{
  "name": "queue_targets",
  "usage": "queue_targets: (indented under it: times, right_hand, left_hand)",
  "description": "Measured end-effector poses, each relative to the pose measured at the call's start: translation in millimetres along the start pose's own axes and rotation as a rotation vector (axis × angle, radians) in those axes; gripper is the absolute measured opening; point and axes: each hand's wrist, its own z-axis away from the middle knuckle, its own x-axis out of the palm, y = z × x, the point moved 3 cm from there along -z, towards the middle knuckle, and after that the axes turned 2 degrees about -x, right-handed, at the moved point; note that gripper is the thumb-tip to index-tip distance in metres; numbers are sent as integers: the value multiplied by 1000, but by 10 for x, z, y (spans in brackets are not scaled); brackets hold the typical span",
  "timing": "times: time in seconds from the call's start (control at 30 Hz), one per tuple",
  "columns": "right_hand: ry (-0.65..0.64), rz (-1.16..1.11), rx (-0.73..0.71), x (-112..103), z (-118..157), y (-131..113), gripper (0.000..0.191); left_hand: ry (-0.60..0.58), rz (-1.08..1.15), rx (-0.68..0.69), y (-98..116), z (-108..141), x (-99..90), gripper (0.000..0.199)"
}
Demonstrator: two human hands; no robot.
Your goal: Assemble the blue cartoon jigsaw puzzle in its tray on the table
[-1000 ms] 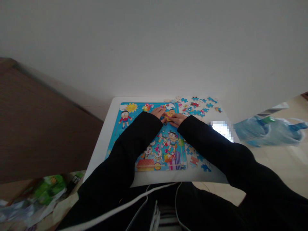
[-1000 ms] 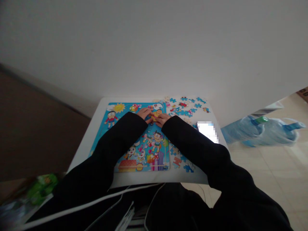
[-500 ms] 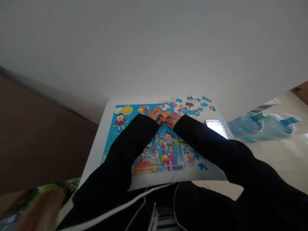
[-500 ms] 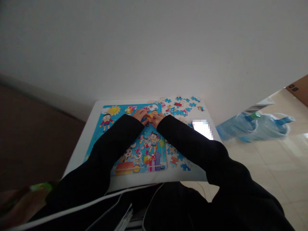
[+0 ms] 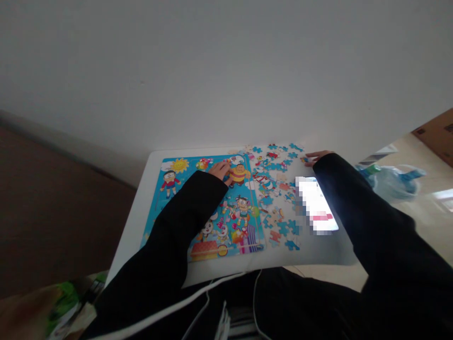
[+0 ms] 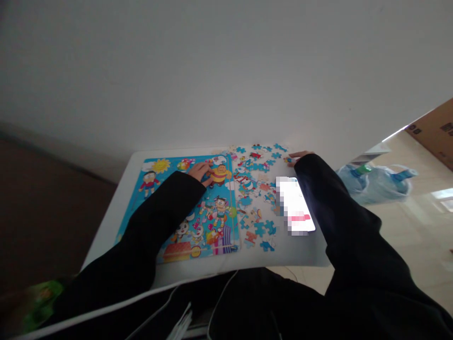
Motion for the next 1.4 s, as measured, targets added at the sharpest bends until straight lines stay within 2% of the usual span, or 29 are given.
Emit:
queue_targets:
  times: [0.13,0.23,0.33,0.4,0.5,0.57,0.63,0.7,0.77,0.9,1.03,1.17,1.27,1.4]
  right_hand:
    - [29,-192,-30,133,-95,64,28]
    - [27,-255,-35,100,-124,23,32]
    - [33,-356,-65,20,-30,-147,21]
    - [35,-431,-103,5,118,-371,14]
    - [-26,-629,-201,129,434,-872,23]
    - [-133,-725,-261,315,651,-1249,34]
    - [-229,-762,-280,536,812,-1577,27]
    - [-285,-769,-238,742,883,-1800,18]
    - [-302,-763,-181,898,872,-1917,14]
    - [-268,-676,-143,1037,752,-1959,12]
    - [-268,-545,-163,1047,697,-1985,15]
    - [-244,-277,-366,934,715,-2054,21]
    - [-182,-60,-517,853,747,-2019,30]
    - [-63,-9,-625,860,794,-1891,34]
  left_hand:
    - [-3,-7,-7,-3,-3,4,22]
    - [6,-14,-1,8,2,3,23]
    - [36,-55,42,33,18,5,24]
    - [64,-97,93,48,29,15,25]
    - [102,-136,160,44,32,51,28]
    - [106,-122,203,23,24,90,30]
    - [96,-86,244,-5,11,137,29]
    - [101,-55,270,-35,0,176,27]
    - [116,-41,284,-56,-6,201,26]
    - [120,-38,300,-55,4,196,26]
    - [112,-49,296,-28,21,164,28]
    - [102,-72,277,-40,8,199,29]
    - [84,-81,251,-77,-25,265,28]
    - [43,-97,203,-116,-68,330,27]
